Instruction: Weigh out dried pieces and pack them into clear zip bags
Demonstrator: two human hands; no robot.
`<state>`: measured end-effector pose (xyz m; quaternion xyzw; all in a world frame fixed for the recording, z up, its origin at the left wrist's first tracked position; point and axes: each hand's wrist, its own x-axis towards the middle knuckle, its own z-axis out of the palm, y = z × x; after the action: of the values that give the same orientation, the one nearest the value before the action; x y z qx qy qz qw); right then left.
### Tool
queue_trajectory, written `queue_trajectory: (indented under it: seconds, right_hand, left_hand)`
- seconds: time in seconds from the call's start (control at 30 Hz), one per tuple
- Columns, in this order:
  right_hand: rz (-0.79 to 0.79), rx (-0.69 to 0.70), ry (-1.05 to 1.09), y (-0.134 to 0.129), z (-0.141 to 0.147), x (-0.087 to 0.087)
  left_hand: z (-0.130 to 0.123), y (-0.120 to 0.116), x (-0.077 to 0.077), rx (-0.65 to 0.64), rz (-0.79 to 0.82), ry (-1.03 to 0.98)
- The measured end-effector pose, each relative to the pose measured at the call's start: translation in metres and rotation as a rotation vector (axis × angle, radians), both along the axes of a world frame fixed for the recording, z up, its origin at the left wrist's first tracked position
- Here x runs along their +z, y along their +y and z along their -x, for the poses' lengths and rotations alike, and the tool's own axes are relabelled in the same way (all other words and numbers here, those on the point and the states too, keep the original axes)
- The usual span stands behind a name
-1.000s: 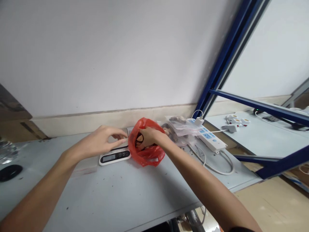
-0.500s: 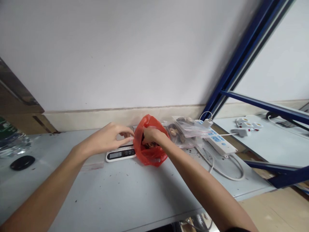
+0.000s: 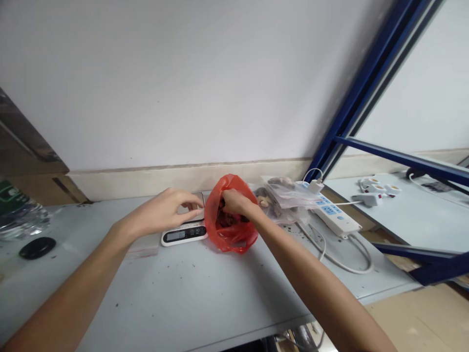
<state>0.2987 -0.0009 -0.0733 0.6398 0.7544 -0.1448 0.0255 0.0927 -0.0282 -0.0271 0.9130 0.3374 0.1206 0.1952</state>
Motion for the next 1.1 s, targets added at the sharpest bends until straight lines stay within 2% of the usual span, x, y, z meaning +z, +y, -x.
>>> queue_trajectory:
  seconds: [0.13,0.5,0.6,0.73,0.8,0.9,1.0,1.1]
  right_hand:
    - [-0.022,-0.008,0.032,-0.002,-0.012,0.011]
    - [0.109,-0.056,0.189,-0.016,-0.038,0.066]
    - [0.099,-0.057,0.252,-0.018,-0.032,0.079]
    - [0.085,0.065,0.351,-0.015,-0.002,0.09]
    - [0.09,0.113,0.422,-0.009,0.02,0.087]
    - [0.104,0.164,0.433,0.005,0.054,0.07]
    - [0.096,0.156,0.259,0.018,0.08,0.045]
    - [0.073,0.112,0.143,0.024,0.093,0.026]
  left_hand:
    - [0.003,0.002,0.0,0.01,0.011,-0.004]
    - [0.022,0.007,0.012,0.065,0.103,0.185]
    - [0.031,0.01,0.017,0.109,0.147,0.3]
    - [0.051,0.022,0.015,0.236,0.227,0.423]
    - [0.062,0.029,0.013,0.304,0.236,0.465]
    - [0.076,0.036,0.011,0.365,0.242,0.531]
    - [0.085,0.038,0.012,0.401,0.285,0.567]
    - [0.09,0.039,0.012,0.411,0.305,0.558]
